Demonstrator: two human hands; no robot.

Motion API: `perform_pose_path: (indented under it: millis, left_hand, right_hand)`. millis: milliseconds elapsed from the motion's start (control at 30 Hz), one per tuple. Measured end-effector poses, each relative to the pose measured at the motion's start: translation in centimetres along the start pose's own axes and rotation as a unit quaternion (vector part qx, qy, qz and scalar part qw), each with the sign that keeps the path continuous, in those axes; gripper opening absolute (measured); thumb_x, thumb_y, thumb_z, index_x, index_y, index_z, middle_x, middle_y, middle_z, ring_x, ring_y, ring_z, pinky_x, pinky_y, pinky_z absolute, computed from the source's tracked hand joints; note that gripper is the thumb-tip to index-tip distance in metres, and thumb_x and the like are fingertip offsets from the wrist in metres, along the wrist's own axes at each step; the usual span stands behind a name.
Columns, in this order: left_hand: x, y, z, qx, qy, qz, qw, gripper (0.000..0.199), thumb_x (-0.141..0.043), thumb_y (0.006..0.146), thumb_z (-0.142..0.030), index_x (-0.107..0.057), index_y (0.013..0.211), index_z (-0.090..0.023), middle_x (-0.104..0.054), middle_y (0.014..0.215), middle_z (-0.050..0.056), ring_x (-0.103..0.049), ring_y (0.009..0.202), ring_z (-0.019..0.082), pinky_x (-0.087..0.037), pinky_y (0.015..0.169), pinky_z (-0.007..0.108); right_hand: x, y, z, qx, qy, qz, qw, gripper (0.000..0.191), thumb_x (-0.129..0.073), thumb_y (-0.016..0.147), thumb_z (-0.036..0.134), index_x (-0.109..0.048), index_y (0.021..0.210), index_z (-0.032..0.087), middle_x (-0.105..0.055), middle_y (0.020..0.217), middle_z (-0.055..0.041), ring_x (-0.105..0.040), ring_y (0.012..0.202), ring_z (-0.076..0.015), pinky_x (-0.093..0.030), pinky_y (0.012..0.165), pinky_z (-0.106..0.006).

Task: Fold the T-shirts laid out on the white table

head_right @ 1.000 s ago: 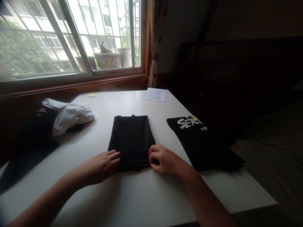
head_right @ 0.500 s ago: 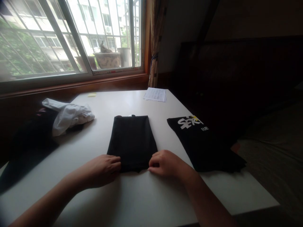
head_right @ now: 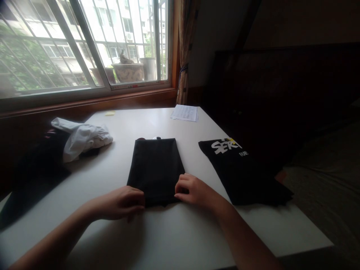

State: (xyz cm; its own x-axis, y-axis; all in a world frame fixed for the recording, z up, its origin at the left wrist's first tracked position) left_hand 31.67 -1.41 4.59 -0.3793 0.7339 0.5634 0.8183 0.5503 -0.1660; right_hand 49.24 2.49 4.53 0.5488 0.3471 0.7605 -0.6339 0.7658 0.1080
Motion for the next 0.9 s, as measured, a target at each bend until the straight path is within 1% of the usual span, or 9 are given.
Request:
perform_pose_path:
  millis: [100, 167, 233, 300, 400, 500, 567, 733, 900]
  left_hand:
    - [0.6, 0.1, 0.2, -0.005, -0.048, -0.026, 0.998, 0.029, -0.049, 0.103, -0.039, -0.06, 0.087, -0.018, -0.065, 0.08, 0.001, -0.067, 0.063, 0.011, -0.048, 0.054, 0.019]
    - [2.7, 0.0, 0.3, -0.028, -0.003, -0.13, 0.991, 0.026, -0.048, 0.104, -0.037, -0.062, 0.092, -0.018, -0.066, 0.083, 0.002, -0.067, 0.067, 0.011, -0.051, 0.059, 0.022]
    - [4.7, -0.5, 0.3, -0.051, 0.089, -0.242, 0.965, 0.021, -0.047, 0.104, -0.031, -0.065, 0.104, -0.02, -0.068, 0.098, 0.005, -0.068, 0.083, 0.015, -0.056, 0.073, 0.028]
    - [5.3, -0.8, 0.2, -0.069, 0.197, -0.288, 0.935, 0.022, -0.05, 0.103, -0.026, -0.064, 0.118, -0.023, -0.067, 0.119, 0.009, -0.065, 0.109, 0.02, -0.055, 0.094, 0.037]
    - [4.5, -0.4, 0.5, -0.074, 0.334, -0.254, 0.905, 0.035, -0.056, 0.099, -0.023, -0.059, 0.135, -0.026, -0.061, 0.137, 0.01, -0.053, 0.131, 0.027, -0.046, 0.11, 0.048]
    - [3.9, -0.1, 1.0, -0.055, 0.406, -0.223, 0.884, 0.037, -0.06, 0.098, -0.026, -0.06, 0.135, -0.027, -0.064, 0.13, 0.009, -0.06, 0.118, 0.027, -0.049, 0.106, 0.05]
    - [3.8, -0.2, 1.1, -0.045, 0.426, -0.214, 0.878, 0.035, -0.06, 0.098, -0.029, -0.062, 0.132, -0.026, -0.066, 0.12, 0.009, -0.062, 0.107, 0.025, -0.052, 0.099, 0.047]
    - [3.6, -0.3, 0.8, -0.045, 0.436, -0.195, 0.877, 0.027, -0.06, 0.097, -0.031, -0.065, 0.122, -0.024, -0.065, 0.108, 0.008, -0.061, 0.096, 0.024, -0.053, 0.086, 0.04]
    - [3.0, -0.2, 0.6, -0.055, 0.406, -0.163, 0.898, 0.015, -0.059, 0.097, -0.03, -0.066, 0.107, -0.021, -0.066, 0.097, 0.006, -0.062, 0.089, 0.022, -0.052, 0.079, 0.035]
  right_hand:
    - [-0.5, -0.1, -0.6, -0.025, 0.016, 0.031, 0.999, 0.015, -0.07, 0.091, 0.036, -0.072, 0.086, 0.022, -0.067, 0.092, -0.0037, -0.062, 0.083, -0.0174, -0.05, 0.07, -0.029]
    - [-0.7, -0.2, -0.7, -0.033, 0.029, 0.047, 0.998, 0.016, -0.07, 0.091, 0.038, -0.074, 0.087, 0.022, -0.068, 0.092, -0.0037, -0.063, 0.08, -0.0167, -0.049, 0.067, -0.028]
    - [-0.9, -0.4, -0.6, -0.033, 0.033, 0.059, 0.997, 0.017, -0.07, 0.091, 0.038, -0.076, 0.087, 0.022, -0.069, 0.09, -0.0035, -0.064, 0.077, -0.0161, -0.048, 0.063, -0.027]
    - [-1.0, -0.5, -0.3, -0.026, 0.027, 0.068, 0.997, 0.017, -0.069, 0.092, 0.037, -0.076, 0.087, 0.022, -0.07, 0.086, -0.0028, -0.064, 0.074, -0.0155, -0.047, 0.062, -0.027]
    - [-0.2, -0.3, 0.3, -0.002, 0.007, 0.029, 1.0, 0.018, -0.065, 0.095, 0.035, -0.075, 0.088, 0.022, -0.069, 0.085, -0.0029, -0.063, 0.075, -0.0158, -0.049, 0.066, -0.029]
    - [1.6, -0.1, 0.8, 0.027, -0.024, -0.071, 0.997, 0.013, -0.063, 0.096, 0.031, -0.073, 0.1, 0.024, -0.069, 0.1, -0.0062, -0.064, 0.094, -0.0204, -0.052, 0.085, -0.034]
    - [1.9, -0.1, 0.6, 0.029, -0.043, -0.096, 0.994, 0.014, -0.063, 0.096, 0.029, -0.072, 0.106, 0.025, -0.067, 0.107, -0.0074, -0.062, 0.103, -0.0222, -0.052, 0.092, -0.038]
    - [0.7, 0.0, -0.7, -0.013, -0.051, -0.039, 0.998, 0.01, -0.066, 0.095, 0.029, -0.07, 0.088, 0.022, -0.066, 0.096, -0.0047, -0.061, 0.094, -0.0198, -0.051, 0.083, -0.034]
    - [0.0, -0.2, -1.0, -0.042, -0.022, 0.011, 0.999, 0.015, -0.073, 0.089, 0.033, -0.068, 0.081, 0.021, -0.065, 0.092, -0.0023, -0.061, 0.083, -0.0167, -0.048, 0.07, -0.028]
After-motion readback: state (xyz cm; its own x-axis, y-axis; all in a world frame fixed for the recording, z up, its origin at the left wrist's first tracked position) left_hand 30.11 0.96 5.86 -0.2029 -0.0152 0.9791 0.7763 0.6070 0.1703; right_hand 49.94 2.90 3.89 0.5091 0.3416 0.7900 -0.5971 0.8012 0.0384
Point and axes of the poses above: each hand's wrist, its own y-axis towards the middle knuckle, its own x-axis out of the back of the hand, z = x × y, the point moved 10 cm from there along y, towards the middle knuckle
